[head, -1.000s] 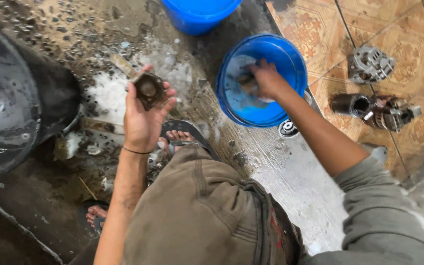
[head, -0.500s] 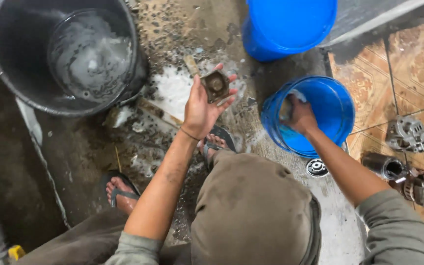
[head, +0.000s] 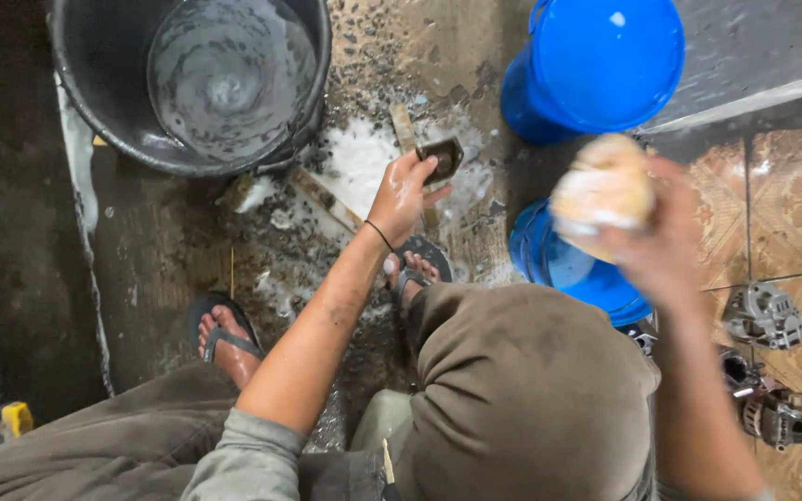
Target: Washing and scrubbing various metal mechanical parts using soap, water, and a sponge
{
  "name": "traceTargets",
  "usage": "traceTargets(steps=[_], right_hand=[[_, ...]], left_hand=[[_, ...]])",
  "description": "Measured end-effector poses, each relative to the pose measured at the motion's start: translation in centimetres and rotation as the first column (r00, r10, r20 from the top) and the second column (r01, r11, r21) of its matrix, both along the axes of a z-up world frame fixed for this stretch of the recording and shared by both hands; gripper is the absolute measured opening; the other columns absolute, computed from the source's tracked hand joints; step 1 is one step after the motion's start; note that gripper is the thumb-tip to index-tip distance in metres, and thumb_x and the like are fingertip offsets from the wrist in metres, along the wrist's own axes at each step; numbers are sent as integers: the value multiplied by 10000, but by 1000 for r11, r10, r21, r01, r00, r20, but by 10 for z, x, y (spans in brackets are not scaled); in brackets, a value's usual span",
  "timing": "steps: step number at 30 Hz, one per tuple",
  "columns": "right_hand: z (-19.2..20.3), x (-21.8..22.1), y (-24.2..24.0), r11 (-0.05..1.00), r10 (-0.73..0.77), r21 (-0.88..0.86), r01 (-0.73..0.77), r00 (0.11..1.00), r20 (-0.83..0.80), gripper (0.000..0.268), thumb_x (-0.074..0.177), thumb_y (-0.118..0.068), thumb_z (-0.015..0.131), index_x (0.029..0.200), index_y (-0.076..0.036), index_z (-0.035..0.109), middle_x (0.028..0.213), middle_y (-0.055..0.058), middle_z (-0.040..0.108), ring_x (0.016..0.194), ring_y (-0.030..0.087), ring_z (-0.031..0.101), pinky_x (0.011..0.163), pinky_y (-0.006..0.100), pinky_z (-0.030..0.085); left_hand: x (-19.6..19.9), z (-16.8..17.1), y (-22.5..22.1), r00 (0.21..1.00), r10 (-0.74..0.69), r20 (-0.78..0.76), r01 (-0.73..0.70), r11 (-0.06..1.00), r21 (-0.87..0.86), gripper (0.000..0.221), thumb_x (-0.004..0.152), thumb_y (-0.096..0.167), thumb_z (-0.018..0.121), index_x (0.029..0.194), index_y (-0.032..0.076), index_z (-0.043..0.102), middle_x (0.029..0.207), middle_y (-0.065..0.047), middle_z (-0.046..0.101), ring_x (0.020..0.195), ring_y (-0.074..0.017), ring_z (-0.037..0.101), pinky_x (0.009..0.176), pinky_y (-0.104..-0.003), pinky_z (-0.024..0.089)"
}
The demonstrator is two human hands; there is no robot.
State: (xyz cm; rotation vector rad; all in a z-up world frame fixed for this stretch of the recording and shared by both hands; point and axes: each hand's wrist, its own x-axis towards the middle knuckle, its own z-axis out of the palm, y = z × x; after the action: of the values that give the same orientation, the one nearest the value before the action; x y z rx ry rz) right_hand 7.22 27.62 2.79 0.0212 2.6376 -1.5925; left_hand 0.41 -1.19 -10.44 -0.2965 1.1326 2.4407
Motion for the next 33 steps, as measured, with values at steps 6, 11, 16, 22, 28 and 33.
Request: traceTargets(steps=[6,11,16,22,28,33], right_hand=[[-81,-58,-122,999,-4,26,20,850,-527,762,767,-344,950,1350,-27,576,1301,211,575,1246,406,578,1082,501,438],[-112,-63,-151,985,127,171,-36,817,-562,496,780,-65,878,1244,-15,709,1195,137,608,1106,372,583,982,490,481],[-119,-47,-138,978,172,191,-85,845,-507,416,805,4,790,1216,-12,730,1148,133,576,1026,388,564,926,505,484],[-118,-59,-81,966,152,255,-34,875,-459,301,759,40,694,1059,45,724,1024,154,528,928,406,570,887,471,489],[-105,-70,-133,975,109,220,25,809,-578,303,793,-26,692,1093,7,724,1066,155,526,965,395,551,924,461,460],[-124,-65,-157,961,198,274,-47,807,-556,358,735,-23,690,1085,50,687,1100,200,495,1007,467,516,980,525,441]], left_hand=[[4,-16,23,956,268,116,-230,937,-265,313,964,168,724,1223,-7,709,1020,-202,751,921,-283,735,795,-452,649],[4,-39,12,921,386,59,-325,842,-431,275,914,11,569,1094,23,777,897,-195,772,824,-265,748,680,-464,656],[10,-68,10,915,395,83,-327,846,-422,195,937,149,704,1046,0,767,861,-163,776,793,-143,689,707,-415,613],[2,-5,-2,922,381,-67,-356,770,-530,276,929,155,723,1116,-47,735,969,-206,776,928,-137,631,820,-435,581],[4,30,12,931,335,-141,-354,745,-565,281,926,192,698,1127,5,757,968,-186,785,989,-258,735,839,-451,595],[5,26,5,901,420,-109,-399,704,-587,300,895,203,704,1125,20,764,910,-143,796,965,-187,723,838,-435,595]])
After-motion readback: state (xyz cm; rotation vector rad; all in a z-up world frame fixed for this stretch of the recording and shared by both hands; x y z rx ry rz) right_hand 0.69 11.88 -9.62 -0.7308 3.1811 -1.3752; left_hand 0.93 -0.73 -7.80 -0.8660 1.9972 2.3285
